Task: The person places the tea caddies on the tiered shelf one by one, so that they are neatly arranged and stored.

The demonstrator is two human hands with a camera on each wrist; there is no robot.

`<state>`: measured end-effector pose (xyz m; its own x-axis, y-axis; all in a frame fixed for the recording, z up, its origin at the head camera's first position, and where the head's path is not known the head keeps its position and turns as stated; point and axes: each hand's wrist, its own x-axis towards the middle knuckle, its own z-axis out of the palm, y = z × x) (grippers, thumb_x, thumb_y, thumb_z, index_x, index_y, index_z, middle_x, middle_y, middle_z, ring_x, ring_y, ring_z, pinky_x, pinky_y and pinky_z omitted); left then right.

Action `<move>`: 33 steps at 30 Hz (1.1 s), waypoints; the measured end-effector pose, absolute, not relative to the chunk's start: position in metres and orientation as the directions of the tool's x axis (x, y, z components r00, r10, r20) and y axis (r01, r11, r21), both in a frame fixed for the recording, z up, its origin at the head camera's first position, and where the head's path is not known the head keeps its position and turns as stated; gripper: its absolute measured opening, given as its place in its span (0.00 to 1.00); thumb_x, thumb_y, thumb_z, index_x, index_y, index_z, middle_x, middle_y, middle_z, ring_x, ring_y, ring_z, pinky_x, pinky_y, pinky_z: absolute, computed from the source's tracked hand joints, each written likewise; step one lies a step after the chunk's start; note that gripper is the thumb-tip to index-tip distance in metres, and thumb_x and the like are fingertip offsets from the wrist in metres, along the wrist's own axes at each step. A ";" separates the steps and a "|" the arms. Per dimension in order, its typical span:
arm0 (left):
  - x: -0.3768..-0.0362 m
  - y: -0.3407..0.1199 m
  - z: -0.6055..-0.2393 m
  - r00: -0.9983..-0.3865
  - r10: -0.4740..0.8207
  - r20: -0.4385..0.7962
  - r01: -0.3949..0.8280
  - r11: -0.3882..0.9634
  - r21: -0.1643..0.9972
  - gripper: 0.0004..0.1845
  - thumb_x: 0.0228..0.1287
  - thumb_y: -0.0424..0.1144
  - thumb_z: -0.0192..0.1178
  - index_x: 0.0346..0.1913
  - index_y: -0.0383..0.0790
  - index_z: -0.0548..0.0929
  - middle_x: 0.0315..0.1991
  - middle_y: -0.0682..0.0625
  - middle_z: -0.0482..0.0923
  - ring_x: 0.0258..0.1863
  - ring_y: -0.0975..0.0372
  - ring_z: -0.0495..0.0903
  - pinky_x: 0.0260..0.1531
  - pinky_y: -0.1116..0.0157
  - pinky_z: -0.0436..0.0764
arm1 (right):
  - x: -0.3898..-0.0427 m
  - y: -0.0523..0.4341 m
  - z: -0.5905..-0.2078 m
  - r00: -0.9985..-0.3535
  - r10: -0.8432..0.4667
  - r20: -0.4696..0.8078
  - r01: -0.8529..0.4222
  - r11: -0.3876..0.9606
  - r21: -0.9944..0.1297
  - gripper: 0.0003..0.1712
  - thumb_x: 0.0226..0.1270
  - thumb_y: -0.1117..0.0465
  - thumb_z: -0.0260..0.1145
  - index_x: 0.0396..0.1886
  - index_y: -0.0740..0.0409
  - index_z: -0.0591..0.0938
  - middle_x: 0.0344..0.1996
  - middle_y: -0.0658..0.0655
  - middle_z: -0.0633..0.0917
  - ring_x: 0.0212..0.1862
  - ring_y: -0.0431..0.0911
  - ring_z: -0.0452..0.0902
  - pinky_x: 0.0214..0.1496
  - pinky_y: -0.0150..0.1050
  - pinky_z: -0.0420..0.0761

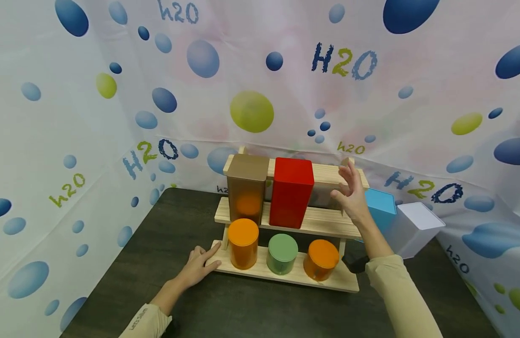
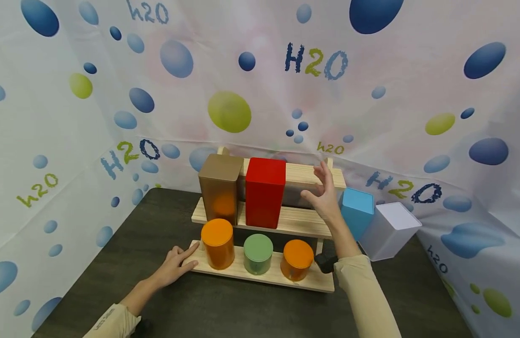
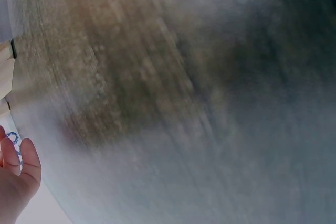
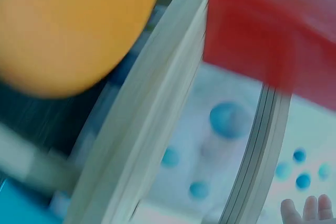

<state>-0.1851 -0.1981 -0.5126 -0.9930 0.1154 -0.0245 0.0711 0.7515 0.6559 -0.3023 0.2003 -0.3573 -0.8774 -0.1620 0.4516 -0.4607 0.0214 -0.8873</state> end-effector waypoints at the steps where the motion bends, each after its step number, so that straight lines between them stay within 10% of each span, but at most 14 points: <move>1: -0.185 -0.198 -0.513 -0.993 0.117 -0.020 0.075 0.754 0.653 0.32 0.63 0.48 0.58 0.68 0.42 0.65 0.32 0.48 0.56 0.34 0.57 0.54 0.33 0.63 0.55 | -0.301 0.208 -0.357 -0.883 -0.137 0.450 -0.457 0.021 -0.889 0.57 0.54 0.49 0.71 0.74 0.55 0.46 0.68 0.59 0.58 0.71 0.52 0.49 0.71 0.60 0.47; 8: -0.187 -0.198 -0.515 -0.991 0.124 -0.045 0.067 0.767 0.638 0.31 0.64 0.47 0.57 0.69 0.44 0.64 0.32 0.48 0.56 0.34 0.58 0.54 0.33 0.63 0.54 | -0.288 0.264 -0.363 -0.856 0.153 0.495 -0.469 0.176 -0.866 0.46 0.57 0.64 0.68 0.72 0.57 0.55 0.58 0.40 0.65 0.66 0.39 0.57 0.73 0.52 0.51; 18: -0.187 -0.199 -0.510 -0.991 0.124 -0.045 0.066 0.762 0.644 0.32 0.63 0.47 0.58 0.69 0.43 0.64 0.32 0.48 0.57 0.33 0.57 0.53 0.33 0.63 0.54 | -0.278 0.339 -0.388 -0.747 0.541 0.387 -0.159 0.419 -0.894 0.44 0.60 0.54 0.64 0.73 0.42 0.53 0.72 0.54 0.53 0.74 0.46 0.44 0.75 0.47 0.40; 33: -0.187 -0.198 -0.512 -0.993 0.105 -0.061 0.041 0.767 0.640 0.31 0.63 0.47 0.58 0.68 0.43 0.65 0.32 0.48 0.56 0.33 0.57 0.54 0.33 0.63 0.54 | -0.278 0.385 -0.445 -0.858 0.511 0.055 0.228 0.475 -0.850 0.62 0.59 0.43 0.60 0.73 0.57 0.27 0.72 0.68 0.33 0.73 0.64 0.29 0.71 0.60 0.37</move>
